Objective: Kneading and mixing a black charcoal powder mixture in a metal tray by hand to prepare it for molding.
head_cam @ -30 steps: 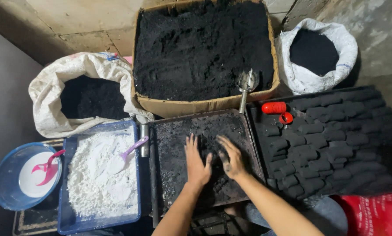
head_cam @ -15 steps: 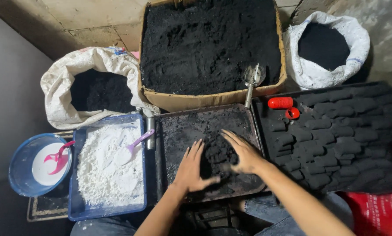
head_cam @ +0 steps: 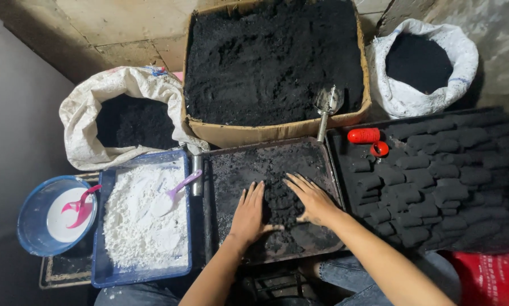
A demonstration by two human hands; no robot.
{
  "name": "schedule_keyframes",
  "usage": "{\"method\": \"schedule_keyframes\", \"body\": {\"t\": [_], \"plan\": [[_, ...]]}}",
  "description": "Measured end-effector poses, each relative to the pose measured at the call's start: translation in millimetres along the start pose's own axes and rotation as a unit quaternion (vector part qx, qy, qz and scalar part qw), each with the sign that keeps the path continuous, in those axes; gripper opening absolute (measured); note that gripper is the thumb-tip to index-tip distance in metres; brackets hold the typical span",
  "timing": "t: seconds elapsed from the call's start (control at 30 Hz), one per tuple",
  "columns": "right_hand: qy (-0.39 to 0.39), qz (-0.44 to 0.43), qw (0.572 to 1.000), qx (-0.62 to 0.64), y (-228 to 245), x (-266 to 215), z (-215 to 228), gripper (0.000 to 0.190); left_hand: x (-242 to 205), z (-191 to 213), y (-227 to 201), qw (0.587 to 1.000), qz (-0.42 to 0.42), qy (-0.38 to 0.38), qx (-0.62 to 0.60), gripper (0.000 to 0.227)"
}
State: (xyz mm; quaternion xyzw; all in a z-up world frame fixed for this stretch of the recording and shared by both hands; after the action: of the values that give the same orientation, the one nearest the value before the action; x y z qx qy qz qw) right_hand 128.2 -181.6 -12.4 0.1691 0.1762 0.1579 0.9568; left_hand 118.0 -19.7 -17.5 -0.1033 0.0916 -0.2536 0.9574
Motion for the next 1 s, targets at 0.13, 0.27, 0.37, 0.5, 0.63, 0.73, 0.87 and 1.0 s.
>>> {"method": "schedule_keyframes", "body": {"t": [0.13,0.27,0.37,0.5,0.63,0.73,0.87,1.0], "plan": [[-0.03,0.042,0.997,0.051,-4,-7,11,0.141,-16,14,1,0.994,0.022,0.018,-0.107,0.134],[-0.201,0.04,0.972,0.112,-14,-1,2,0.114,-23,27,-5,0.97,0.08,-0.041,-0.227,0.086],[-0.121,-0.14,0.956,0.227,13,2,10,0.127,-26,17,-7,0.946,0.073,-0.142,-0.283,0.077],[-0.155,-0.215,0.943,0.203,29,15,-5,0.095,-34,13,-6,0.952,0.083,-0.111,-0.274,0.076],[-0.182,-0.212,0.959,0.043,36,28,-29,0.091,-41,5,-3,0.959,0.043,-0.111,-0.259,0.062],[-0.238,-0.213,0.947,-0.034,31,38,-43,0.077,-48,14,3,0.937,0.042,-0.159,-0.309,0.062],[-0.292,-0.197,0.928,-0.125,36,44,-37,0.078,-57,16,14,0.885,0.072,-0.239,-0.393,0.071],[-0.334,-0.166,0.92,-0.12,35,48,-38,0.062,-55,16,15,0.887,0.088,-0.236,-0.386,0.079]]}}
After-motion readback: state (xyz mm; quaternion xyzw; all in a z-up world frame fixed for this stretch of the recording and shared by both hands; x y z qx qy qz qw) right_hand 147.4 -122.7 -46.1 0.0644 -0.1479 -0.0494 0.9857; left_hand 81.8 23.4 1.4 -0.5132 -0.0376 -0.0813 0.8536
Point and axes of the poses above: each hand's wrist, its own x-axis towards the middle knuckle, its own z-axis out of the back of the hand, y = z × x, the point moved 8 cm from there along x, towards the middle knuckle, and after that the axes turned 10 degrees about -y, right-handed, at the moved point
